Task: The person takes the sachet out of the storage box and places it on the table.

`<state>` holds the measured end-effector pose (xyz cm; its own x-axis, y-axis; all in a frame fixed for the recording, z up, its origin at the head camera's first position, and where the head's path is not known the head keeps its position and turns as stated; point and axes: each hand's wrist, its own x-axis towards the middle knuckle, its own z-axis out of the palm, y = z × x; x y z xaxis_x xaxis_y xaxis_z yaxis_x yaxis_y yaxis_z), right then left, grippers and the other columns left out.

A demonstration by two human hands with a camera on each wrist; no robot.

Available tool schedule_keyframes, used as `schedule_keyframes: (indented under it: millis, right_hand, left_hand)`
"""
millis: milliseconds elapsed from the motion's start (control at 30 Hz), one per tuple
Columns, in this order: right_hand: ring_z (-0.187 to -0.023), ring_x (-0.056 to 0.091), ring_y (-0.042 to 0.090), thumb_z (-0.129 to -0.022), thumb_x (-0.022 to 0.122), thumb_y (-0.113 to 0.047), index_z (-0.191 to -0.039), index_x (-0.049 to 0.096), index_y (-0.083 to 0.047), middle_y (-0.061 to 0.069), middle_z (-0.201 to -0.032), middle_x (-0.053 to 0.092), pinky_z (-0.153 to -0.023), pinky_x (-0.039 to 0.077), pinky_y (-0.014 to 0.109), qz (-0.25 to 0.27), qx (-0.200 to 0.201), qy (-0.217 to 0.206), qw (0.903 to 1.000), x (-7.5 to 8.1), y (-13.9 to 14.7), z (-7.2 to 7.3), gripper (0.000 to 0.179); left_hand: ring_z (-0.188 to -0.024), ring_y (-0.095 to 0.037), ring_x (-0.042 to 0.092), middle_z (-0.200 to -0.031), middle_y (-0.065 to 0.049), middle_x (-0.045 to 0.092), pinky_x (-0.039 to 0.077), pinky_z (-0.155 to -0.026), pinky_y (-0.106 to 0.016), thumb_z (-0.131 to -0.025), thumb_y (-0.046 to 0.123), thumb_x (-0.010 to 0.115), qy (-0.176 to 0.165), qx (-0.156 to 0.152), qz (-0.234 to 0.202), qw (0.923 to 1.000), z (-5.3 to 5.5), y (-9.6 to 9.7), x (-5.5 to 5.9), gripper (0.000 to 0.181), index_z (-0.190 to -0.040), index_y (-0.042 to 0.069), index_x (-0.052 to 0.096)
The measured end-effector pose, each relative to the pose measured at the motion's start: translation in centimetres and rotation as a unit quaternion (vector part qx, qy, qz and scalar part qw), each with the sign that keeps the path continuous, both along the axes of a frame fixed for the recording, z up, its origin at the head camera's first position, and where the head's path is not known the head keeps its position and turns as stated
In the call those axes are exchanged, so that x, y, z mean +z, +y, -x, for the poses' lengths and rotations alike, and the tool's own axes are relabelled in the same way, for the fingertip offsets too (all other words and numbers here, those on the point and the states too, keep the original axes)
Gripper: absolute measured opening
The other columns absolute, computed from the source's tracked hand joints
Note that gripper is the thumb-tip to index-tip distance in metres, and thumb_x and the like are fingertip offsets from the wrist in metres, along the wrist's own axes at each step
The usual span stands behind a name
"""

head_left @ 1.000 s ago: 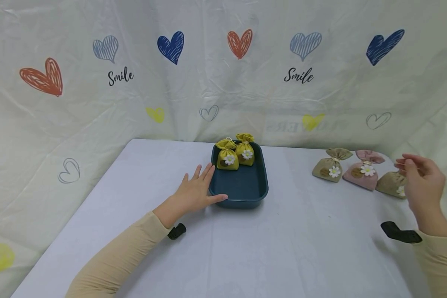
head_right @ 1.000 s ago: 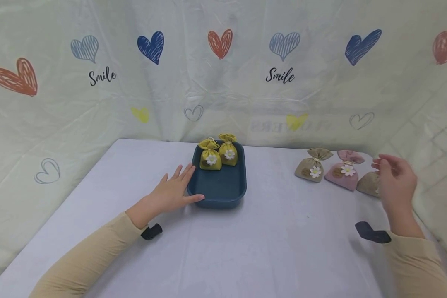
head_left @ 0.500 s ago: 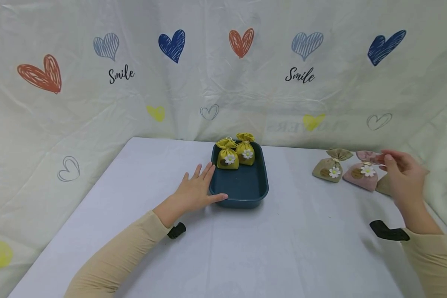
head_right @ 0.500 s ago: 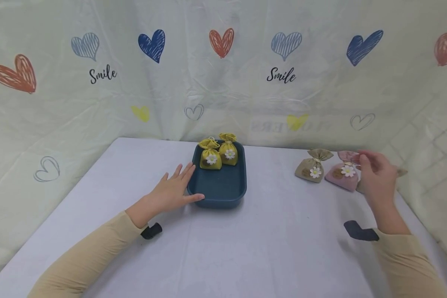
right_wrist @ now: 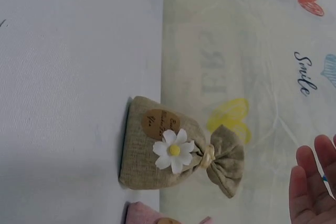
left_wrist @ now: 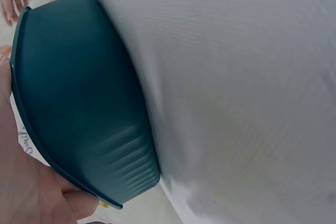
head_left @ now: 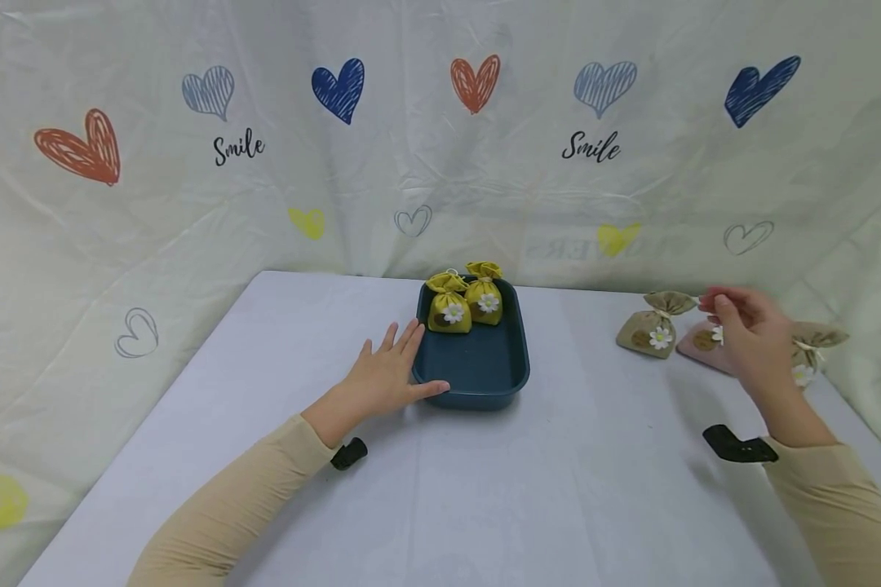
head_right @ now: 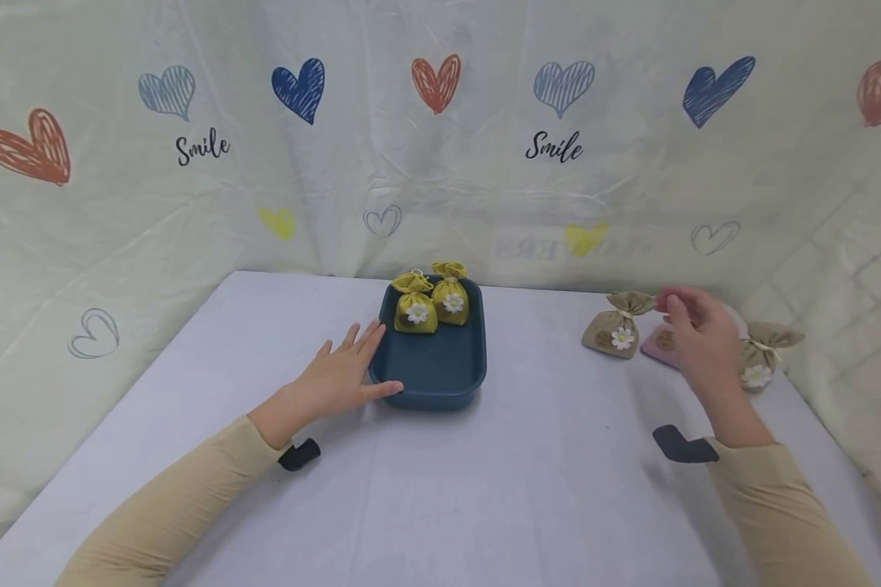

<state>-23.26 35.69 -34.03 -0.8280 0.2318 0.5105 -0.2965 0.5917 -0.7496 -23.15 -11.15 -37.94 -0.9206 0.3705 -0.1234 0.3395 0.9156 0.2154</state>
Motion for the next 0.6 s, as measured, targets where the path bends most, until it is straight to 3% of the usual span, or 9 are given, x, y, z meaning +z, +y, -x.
schedule_keyframes:
  millis: [333, 467, 600]
  right_hand:
    - [-0.091, 0.060, -0.006, -0.108, 0.051, -0.008, -0.116, 0.068, -0.011, -0.025, -0.096, 0.063, -0.077, 0.045, 0.005, -0.030, 0.053, 0.010, 0.9981, -0.2, -1.8, 0.8, 0.019]
    - [-0.091, 0.060, -0.008, -0.107, 0.051, -0.005, -0.121, 0.064, 0.009, -0.025, -0.096, 0.062, -0.080, 0.044, 0.004, -0.047, 0.067, 0.016, 0.9965, -0.1, -2.6, 1.2, 0.024]
    - [-0.093, 0.059, -0.009, -0.108, 0.050, -0.007, -0.126, 0.061, 0.014, -0.026, -0.097, 0.062, -0.080, 0.044, 0.004, -0.056, 0.092, 0.003, 0.9942, 0.0, -3.5, 1.5, 0.029]
  left_hand:
    - [-0.157, -0.034, 0.002, -0.172, -0.004, 0.003, 0.012, -0.119, -0.065, -0.091, 0.080, 0.048, 0.002, -0.002, -0.002, 1.0000, 0.0, 0.0, 0.0, 0.110, -0.166, 0.011, 0.008]
    - [-0.156, -0.034, 0.002, -0.172, -0.004, 0.003, 0.012, -0.119, -0.065, -0.091, 0.080, 0.048, 0.003, -0.002, -0.001, 1.0000, 0.1, 0.0, -0.1, 0.110, -0.166, 0.011, 0.008]
    - [-0.157, -0.033, 0.002, -0.172, -0.004, 0.003, 0.012, -0.119, -0.065, -0.091, 0.081, 0.047, 0.004, -0.002, 0.003, 1.0000, 0.2, -0.1, -0.2, 0.110, -0.166, 0.011, 0.008]
